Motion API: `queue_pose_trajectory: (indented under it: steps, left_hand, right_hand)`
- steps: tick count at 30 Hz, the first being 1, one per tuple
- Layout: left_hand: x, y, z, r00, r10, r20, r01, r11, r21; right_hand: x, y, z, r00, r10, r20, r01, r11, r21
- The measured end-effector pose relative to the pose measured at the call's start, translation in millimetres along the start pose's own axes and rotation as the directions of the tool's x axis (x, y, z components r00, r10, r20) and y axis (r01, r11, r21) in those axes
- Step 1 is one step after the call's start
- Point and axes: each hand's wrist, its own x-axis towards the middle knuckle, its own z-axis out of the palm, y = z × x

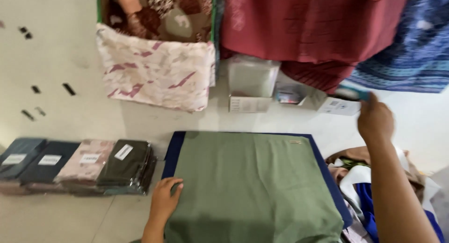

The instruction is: The person is smoothing out a green hijab on a flat surface and using a lint roller to remove lint and dust before folding it.

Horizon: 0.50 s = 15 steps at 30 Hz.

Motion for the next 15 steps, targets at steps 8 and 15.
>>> queue_pose_trajectory:
  steps: [8, 15]
  left_hand:
    - [-3.7, 30.4, -17.4, 0.998, -0.059, -0.022, 0.059, 0.998, -0.017]
    - [-1.6, 30.7, -12.1, 0.985, 0.014, -0.169, -0.020, 0.999, -0.036]
  right_hand:
    - [-211.5, 25.8, 132.8, 0.963, -0.016, 0.268, -0.078, 0.938, 0.337]
    - [-315.5, -197.3, 38.6, 0.872, -0.379, 0.309, 0.169, 0.827, 0.536]
